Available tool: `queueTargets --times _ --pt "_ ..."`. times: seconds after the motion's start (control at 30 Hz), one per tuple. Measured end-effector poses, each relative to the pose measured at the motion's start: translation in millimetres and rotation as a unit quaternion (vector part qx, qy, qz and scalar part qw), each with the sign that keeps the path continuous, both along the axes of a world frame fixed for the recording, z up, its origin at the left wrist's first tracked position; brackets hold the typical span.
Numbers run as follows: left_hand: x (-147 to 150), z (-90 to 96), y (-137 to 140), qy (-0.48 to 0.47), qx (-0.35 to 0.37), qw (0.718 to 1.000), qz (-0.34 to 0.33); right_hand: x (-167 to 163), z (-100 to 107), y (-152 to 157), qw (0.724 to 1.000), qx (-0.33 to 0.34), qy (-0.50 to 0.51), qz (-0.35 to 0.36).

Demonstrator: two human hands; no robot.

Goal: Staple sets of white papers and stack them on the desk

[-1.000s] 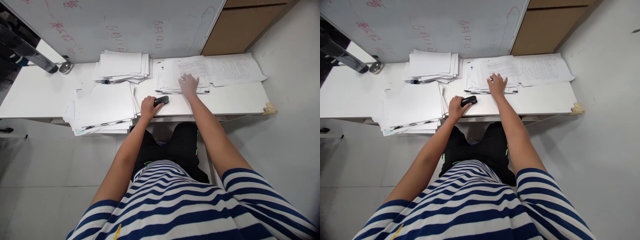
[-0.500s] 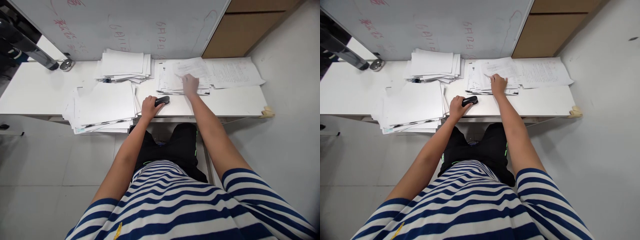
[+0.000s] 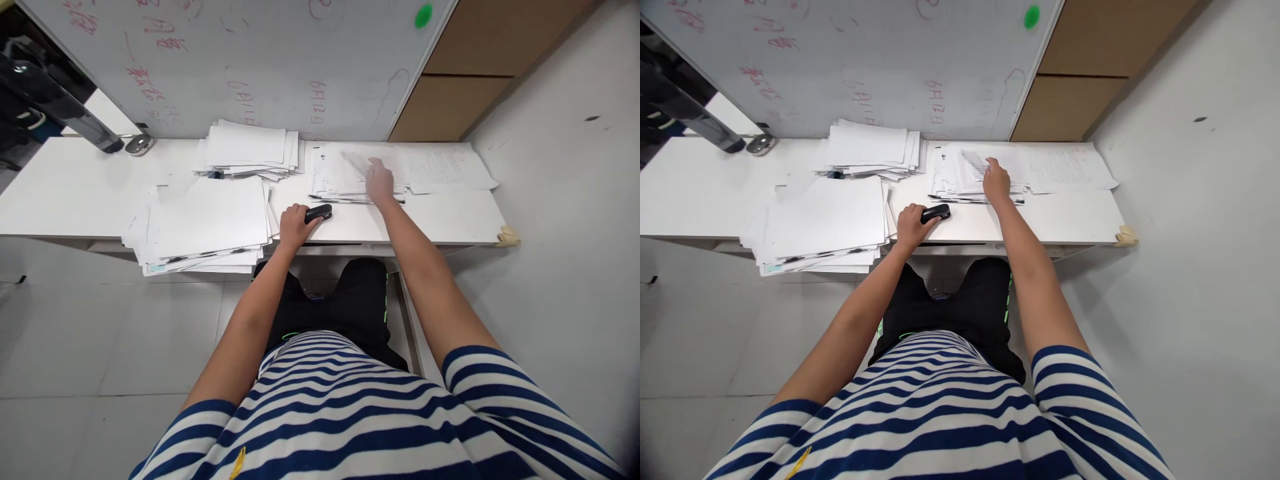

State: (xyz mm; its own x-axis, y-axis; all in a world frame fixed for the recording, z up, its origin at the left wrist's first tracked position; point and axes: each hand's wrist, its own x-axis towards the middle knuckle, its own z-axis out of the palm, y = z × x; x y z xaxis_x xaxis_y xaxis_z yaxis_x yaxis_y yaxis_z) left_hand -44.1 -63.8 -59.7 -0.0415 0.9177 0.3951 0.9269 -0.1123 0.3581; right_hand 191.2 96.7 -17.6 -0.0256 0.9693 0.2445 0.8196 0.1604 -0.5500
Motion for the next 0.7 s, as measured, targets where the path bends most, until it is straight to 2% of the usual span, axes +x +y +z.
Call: queueTargets --times 0.07,0.17,0.4,0.7 --pt "0 0.6 0 -0.001 -0.003 1.000 0.001 -2 -7 0 0.999 -0.021 -0.009 0.027" --pt "0 2.1 -1 -0.010 -0.012 1.000 -0.001 -5 -16 -1 0.998 -0.017 -0.023 0.047" --pt "1 0.9 -1 -0.002 -0.008 1.000 0.002 -13 -33 6 0.999 0.002 -0.010 0.037" --pt "1 -0.2 0 0.004 -0.007 1.000 0.007 -23 -33 1 0.998 -0.003 -0.053 0.031"
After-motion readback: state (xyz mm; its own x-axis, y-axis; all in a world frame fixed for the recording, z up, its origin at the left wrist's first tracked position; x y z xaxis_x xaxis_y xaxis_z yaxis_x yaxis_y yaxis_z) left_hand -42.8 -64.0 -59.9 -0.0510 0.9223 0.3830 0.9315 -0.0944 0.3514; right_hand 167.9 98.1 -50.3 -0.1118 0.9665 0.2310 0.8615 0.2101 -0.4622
